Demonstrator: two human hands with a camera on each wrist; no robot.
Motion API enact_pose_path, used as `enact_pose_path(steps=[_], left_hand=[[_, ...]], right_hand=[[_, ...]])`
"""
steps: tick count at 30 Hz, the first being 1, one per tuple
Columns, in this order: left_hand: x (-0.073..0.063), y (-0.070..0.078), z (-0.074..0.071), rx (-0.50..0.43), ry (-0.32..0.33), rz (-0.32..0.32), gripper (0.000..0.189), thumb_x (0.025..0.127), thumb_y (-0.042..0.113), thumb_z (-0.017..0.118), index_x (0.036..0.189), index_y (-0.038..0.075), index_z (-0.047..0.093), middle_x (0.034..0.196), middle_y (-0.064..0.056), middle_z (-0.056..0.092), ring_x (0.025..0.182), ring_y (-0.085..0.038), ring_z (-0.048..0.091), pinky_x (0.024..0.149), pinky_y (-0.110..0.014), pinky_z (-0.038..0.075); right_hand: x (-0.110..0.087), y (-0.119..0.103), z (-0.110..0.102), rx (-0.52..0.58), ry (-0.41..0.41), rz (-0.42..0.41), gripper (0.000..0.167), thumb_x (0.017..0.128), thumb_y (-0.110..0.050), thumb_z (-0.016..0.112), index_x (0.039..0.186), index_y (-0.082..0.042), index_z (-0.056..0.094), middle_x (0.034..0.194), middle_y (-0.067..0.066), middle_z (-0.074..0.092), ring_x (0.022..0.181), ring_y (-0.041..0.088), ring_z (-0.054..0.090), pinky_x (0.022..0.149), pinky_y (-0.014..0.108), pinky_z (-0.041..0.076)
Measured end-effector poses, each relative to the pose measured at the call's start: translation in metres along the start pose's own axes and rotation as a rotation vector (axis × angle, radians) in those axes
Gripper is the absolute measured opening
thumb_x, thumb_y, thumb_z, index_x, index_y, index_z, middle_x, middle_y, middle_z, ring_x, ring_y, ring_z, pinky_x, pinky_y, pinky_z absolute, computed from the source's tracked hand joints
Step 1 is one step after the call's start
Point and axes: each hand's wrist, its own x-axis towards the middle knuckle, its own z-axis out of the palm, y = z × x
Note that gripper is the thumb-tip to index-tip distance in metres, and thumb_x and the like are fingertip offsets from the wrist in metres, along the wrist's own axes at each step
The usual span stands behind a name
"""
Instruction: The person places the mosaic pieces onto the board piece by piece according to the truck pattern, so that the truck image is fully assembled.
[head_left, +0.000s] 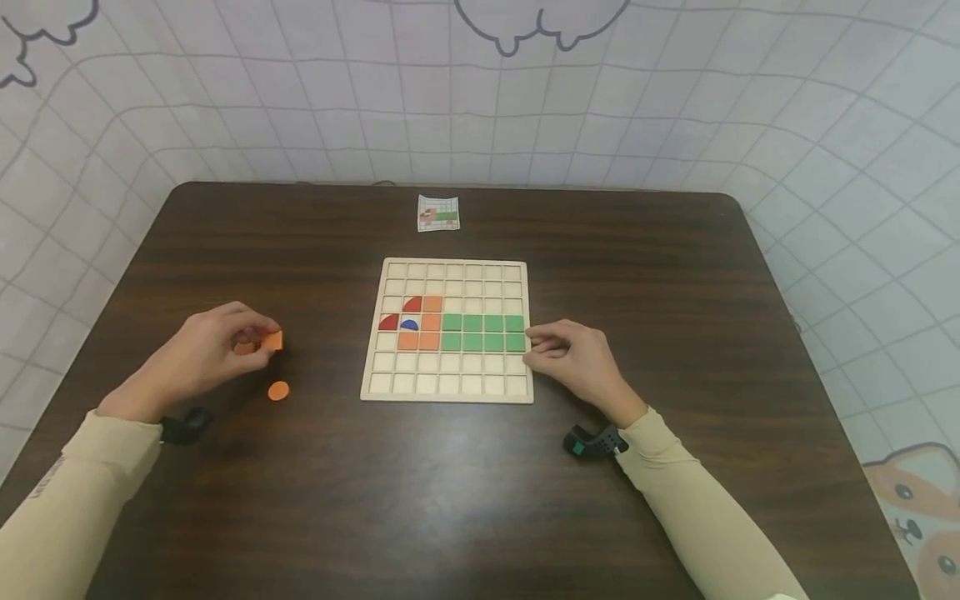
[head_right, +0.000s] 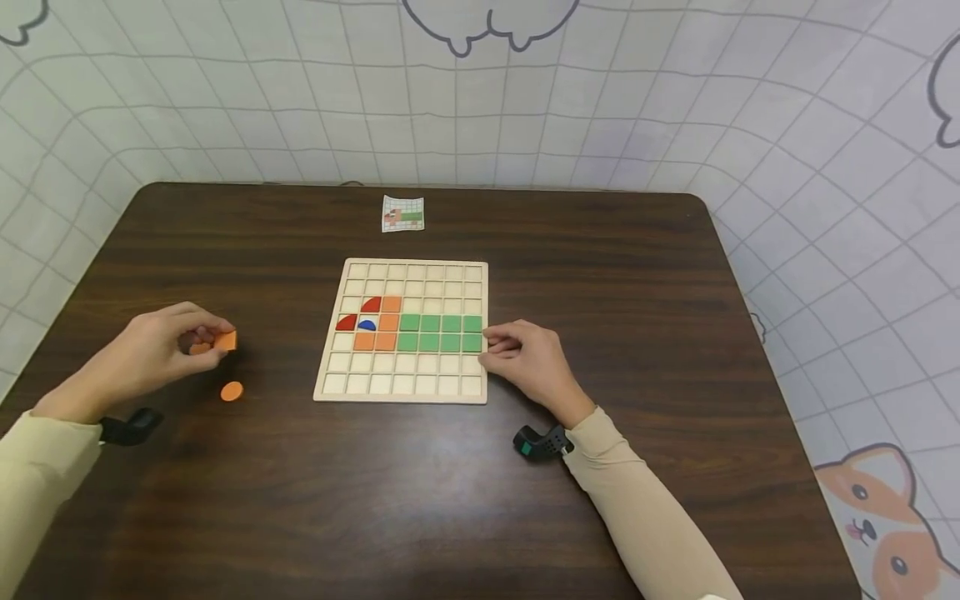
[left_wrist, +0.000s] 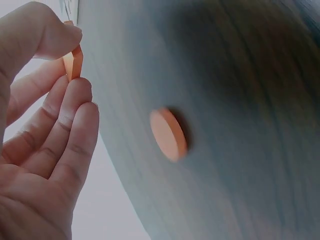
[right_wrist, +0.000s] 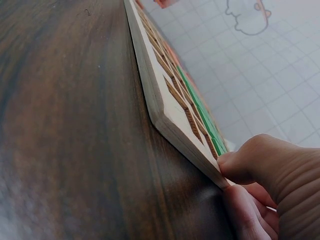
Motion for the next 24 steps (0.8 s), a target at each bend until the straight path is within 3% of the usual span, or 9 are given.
enact_pose_path(steps=[5,12,17,24], left_hand=[[0.012,0.013,0.005,-0.025,0.007,0.038,0.022,0.088,0.015,0.076,0.110,0.013,0.076,0.106,-0.001,0.071,0.092,-0.018,0.068,0.076,-0.033,0.055],[0.033,0.030,0.014,-0.079,-0.040,0.001,0.024,0.091,0.020,0.075,0.115,0.015,0.075,0.111,-0.002,0.070,0.097,-0.019,0.066,0.081,-0.038,0.054],[0.042,0.040,0.019,-0.098,-0.053,0.032,0.023,0.092,0.019,0.075,0.114,0.013,0.076,0.111,-0.003,0.070,0.096,-0.019,0.069,0.084,-0.043,0.057],[0.056,0.055,0.030,-0.138,-0.085,0.050,0.027,0.090,0.017,0.076,0.116,0.011,0.074,0.112,-0.002,0.070,0.097,-0.019,0.070,0.084,-0.042,0.058]], right_hand=[[0.000,0.000,0.002,0.012,-0.009,0.001,0.033,0.087,-0.020,0.080,0.119,-0.013,0.077,0.106,0.006,0.077,0.092,0.017,0.078,0.082,0.026,0.063],[-0.001,-0.001,0.001,0.007,-0.003,-0.003,0.032,0.087,-0.018,0.080,0.119,-0.012,0.078,0.105,0.007,0.077,0.092,0.018,0.077,0.082,0.026,0.062],[-0.001,-0.002,0.001,0.003,0.001,-0.002,0.032,0.086,-0.019,0.081,0.118,-0.013,0.078,0.104,0.005,0.077,0.091,0.016,0.077,0.080,0.023,0.062],[-0.001,-0.001,-0.002,0.007,0.002,-0.002,0.033,0.087,-0.021,0.081,0.118,-0.013,0.078,0.104,0.004,0.076,0.091,0.016,0.077,0.081,0.024,0.062]])
